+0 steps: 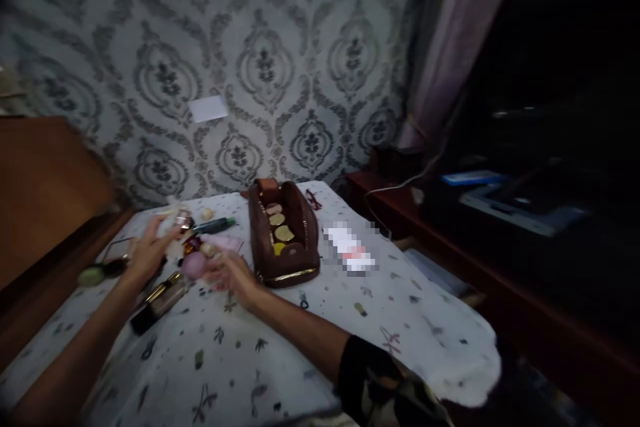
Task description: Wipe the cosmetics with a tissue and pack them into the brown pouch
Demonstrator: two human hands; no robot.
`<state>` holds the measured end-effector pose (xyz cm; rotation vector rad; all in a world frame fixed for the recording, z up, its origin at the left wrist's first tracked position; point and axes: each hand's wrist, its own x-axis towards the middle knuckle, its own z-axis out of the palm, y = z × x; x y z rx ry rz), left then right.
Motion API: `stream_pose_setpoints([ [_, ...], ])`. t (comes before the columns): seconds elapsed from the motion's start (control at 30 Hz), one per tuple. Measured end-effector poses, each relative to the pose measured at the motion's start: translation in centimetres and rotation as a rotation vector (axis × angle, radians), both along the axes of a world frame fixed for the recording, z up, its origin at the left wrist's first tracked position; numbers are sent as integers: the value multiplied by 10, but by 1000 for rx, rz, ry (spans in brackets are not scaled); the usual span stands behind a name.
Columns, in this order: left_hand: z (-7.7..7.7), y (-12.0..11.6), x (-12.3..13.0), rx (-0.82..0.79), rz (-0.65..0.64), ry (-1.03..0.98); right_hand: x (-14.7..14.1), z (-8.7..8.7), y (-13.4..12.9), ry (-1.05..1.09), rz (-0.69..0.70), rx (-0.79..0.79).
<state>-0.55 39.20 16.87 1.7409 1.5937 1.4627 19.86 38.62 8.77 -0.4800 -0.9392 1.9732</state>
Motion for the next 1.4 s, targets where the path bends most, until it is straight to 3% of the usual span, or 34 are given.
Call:
stream_pose_setpoints([
  [0.07, -12, -23, 27, -14, -16, 28, 2, 12, 1, 181, 53, -140],
  [0.13, -22, -40, 50, 53, -89, 190, 5, 19, 2, 258, 71, -215],
  [0.27, -38, -58, 76, 141, -182, 469, 15, 15, -5, 263, 20, -263],
  [0.37, -46, -62, 82, 135, -229, 530, 22, 3, -13, 259, -28, -284],
  [0.47, -53, -62, 84, 186, -191, 564, 23, -4, -19, 262, -26, -312],
  [0.63, -63, -66, 85, 414, -135, 769, 20, -3, -23, 271, -39, -328],
  [0.77, -66, -68, 85, 460, -121, 848, 20, -2, -32, 182, -42, -237],
  [0.97, -61, -71, 86, 368, -83, 729, 20, -7, -44, 32, -38, -53],
  [1.13, -59, -68, 84, 294, 21, 497, 19, -6, -47, -44, 18, -53],
  [1.4, -56, -59, 71, 126, -108, 109, 22, -2, -42, 63, 72, -197],
])
